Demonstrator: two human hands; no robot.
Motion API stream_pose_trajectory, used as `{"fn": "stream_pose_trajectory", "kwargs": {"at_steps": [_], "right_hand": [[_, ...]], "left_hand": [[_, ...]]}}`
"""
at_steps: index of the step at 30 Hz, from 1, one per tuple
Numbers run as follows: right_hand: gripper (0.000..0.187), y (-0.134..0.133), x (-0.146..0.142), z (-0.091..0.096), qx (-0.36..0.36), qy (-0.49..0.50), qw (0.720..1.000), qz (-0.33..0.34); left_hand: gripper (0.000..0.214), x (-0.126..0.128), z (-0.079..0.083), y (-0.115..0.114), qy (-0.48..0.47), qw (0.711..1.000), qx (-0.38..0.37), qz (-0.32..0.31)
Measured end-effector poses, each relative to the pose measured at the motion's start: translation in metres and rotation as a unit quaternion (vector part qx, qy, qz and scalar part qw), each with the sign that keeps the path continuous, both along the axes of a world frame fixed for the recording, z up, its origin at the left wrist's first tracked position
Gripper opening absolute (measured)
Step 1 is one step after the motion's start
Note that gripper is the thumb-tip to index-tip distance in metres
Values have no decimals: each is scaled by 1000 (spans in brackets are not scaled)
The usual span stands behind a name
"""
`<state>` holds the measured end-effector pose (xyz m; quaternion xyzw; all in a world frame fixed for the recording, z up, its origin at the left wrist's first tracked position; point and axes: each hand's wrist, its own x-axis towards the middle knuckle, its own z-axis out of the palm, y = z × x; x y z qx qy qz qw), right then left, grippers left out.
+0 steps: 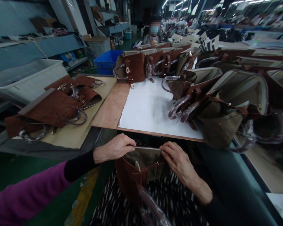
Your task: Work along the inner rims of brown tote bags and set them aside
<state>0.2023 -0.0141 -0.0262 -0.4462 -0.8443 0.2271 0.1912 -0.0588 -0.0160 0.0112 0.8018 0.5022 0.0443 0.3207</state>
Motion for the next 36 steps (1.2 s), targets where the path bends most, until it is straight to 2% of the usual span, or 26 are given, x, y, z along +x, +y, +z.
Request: {"fn": "stream_pose_trajectory", "kwargs": {"at_steps": [3, 8, 12, 15, 19, 22, 29, 36], "right_hand": [[22, 0, -4, 0, 81, -79, 993, 23], [23, 0, -13, 2, 114, -120, 985, 57], [21, 1, -19, -4, 105, -115, 987, 38], [9, 4, -20, -10, 69, -65, 995, 12], [10, 6, -21, -11, 23, -26, 999, 0], [13, 6, -22, -6, 32, -47, 998, -6], [16, 5, -35, 3, 120, -158, 980, 25], [16, 7, -50, -7, 70, -139, 987, 28]], "left_hand": [[22, 1, 0, 0, 6, 1000, 6, 3], [20, 2, 4, 1, 1, 1000, 11, 4], [20, 2, 5, 1, -2, 1000, 11, 8], [19, 2, 3, 1, -4, 1000, 16, 4], [19, 2, 2, 1, -9, 1000, 16, -3], [19, 2, 2, 1, -10, 1000, 12, 0], [18, 5, 5, 0, -5, 1000, 12, 7], [19, 9, 6, 1, 15, 1000, 13, 3]]}}
